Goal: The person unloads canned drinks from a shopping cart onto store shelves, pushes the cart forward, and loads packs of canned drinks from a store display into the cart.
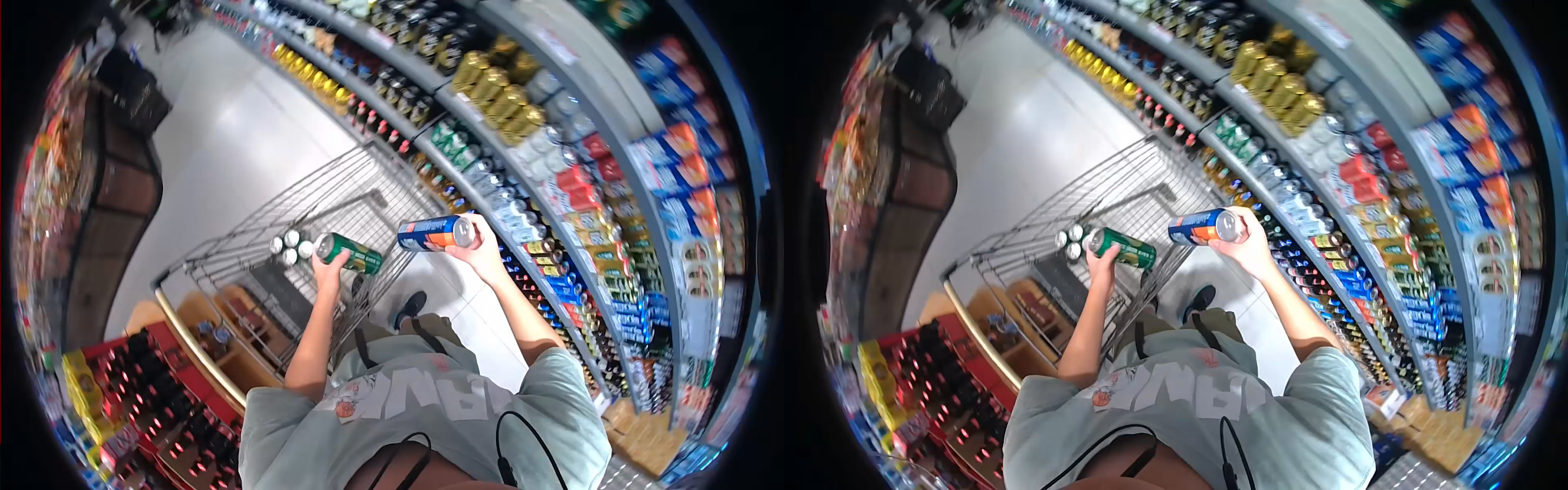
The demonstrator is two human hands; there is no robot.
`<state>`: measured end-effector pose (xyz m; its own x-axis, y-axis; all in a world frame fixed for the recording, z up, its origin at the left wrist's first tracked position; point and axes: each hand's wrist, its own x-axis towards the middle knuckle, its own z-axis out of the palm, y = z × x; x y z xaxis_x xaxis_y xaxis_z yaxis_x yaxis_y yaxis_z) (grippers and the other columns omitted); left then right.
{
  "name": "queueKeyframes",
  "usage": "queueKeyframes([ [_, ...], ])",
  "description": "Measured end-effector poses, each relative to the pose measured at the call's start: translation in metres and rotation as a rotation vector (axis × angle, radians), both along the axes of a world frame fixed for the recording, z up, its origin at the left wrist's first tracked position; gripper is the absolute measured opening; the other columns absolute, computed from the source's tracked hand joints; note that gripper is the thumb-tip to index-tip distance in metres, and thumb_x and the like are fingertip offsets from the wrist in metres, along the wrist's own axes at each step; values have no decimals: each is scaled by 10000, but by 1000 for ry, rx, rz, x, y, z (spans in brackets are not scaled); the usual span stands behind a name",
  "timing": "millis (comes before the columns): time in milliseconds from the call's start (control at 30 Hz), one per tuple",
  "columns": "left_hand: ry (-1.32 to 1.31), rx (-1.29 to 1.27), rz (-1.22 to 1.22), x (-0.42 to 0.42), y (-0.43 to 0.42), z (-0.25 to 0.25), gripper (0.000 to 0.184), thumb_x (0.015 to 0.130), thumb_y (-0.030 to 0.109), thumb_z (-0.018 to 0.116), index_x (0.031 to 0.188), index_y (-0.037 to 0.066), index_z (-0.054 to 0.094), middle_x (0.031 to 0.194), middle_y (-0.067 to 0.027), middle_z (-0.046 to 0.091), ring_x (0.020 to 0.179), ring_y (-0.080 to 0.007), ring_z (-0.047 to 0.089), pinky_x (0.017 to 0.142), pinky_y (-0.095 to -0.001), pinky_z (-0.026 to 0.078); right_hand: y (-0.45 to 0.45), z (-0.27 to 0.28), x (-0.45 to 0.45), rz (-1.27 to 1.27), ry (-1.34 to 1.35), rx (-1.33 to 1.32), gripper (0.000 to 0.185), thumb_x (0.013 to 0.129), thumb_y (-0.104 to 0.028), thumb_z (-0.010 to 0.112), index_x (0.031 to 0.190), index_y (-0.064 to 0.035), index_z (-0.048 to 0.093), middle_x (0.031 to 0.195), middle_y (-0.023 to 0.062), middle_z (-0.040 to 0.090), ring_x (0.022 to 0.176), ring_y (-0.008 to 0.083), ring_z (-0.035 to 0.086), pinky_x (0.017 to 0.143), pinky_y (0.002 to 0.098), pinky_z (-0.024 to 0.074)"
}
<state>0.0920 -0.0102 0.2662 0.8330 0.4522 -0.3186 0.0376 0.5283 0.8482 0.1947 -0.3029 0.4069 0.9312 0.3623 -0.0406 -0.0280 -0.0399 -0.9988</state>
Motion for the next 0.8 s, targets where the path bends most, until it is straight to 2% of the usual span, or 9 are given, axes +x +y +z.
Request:
queueKeyframes([
  [67, -95, -386, -12, 26, -14, 15, 390, 862, 115, 667, 1214, 57, 510, 1049, -63, 597, 1011, -196, 593, 924, -368, 481, -35, 37, -8, -64, -36, 92, 622, 679, 7, 843, 1189, -46, 492, 1165, 65, 575, 1118, 152, 551, 1012, 335, 435],
  [100, -167, -460, -121, 39, -22, 39, 409, 894, 216, 650, 1235, 54, 493, 1080, -95, 603, 1048, -235, 598, 953, -407, 485, -50, 55, -6, -38, -189, 152, 607, 700, -44, 842, 1181, -57, 471, 1168, 90, 587, 1131, 183, 561, 1025, 357, 431],
  [167, -263, -572, -263, 65, -44, 100, 426, 930, 323, 594, 1236, 47, 487, 1152, -141, 604, 1111, -285, 587, 991, -456, 472, -82, 95, -10, -52, -237, 166, 587, 735, -109, 830, 1178, -64, 449, 1169, 113, 599, 1152, 214, 563, 1036, 378, 422],
  [233, -331, -537, -346, 88, -64, 147, 486, 935, 415, 548, 1232, 32, 511, 1187, -144, 602, 1142, -347, 573, 1005, -520, 451, -111, 126, -17, -101, -233, 138, 568, 764, -235, 775, 1188, -61, 439, 1148, 100, 593, 1132, 192, 558, 996, 348, 426],
  [333, -421, -473, -430, 119, -104, 219, 548, 974, 486, 462, 1295, 43, 491, 1237, -155, 588, 1182, -346, 550, 986, -537, 467, -160, 138, -14, -233, -198, 131, 614, 746, -375, 679, 1216, -47, 456, 1088, 38, 543, 1053, 130, 510, 942, 283, 390],
  [467, -543, -348, -600, 157, -151, 285, 618, 990, 572, 385, 1325, 59, 472, 1265, -147, 573, 1204, -328, 543, 982, -529, 480, -187, 191, -20, -236, -257, 146, 536, 777, -313, 660, 1211, -29, 524, 1083, 47, 563, 1064, 143, 527, 956, 294, 400],
  [600, -569, -196, -650, 177, -194, 347, 636, 981, 595, 389, 1344, 79, 465, 1302, -138, 569, 1190, -287, 562, 997, -497, 472, -195, 246, -14, -191, -301, 121, 461, 788, -286, 638, 1150, -23, 529, 1012, 44, 577, 961, 115, 534, 872, 275, 426],
  [733, -667, 54, -690, 210, -219, 394, 697, 962, 643, 344, 1342, 70, 464, 1275, -118, 595, 1164, -256, 581, 989, -459, 486, -200, 283, 0, -133, -348, 74, 515, 772, -334, 659, 1157, -19, 527, 1014, 43, 571, 957, 127, 535, 879, 273, 425],
  [800, -754, 169, -730, 236, -232, 413, 749, 937, 675, 340, 1339, 54, 458, 1255, -120, 603, 1151, -256, 595, 967, -456, 505, -201, 308, 11, -129, -475, 10, 534, 780, -338, 667, 1178, -15, 519, 1036, 53, 586, 995, 129, 539, 907, 286, 425],
])
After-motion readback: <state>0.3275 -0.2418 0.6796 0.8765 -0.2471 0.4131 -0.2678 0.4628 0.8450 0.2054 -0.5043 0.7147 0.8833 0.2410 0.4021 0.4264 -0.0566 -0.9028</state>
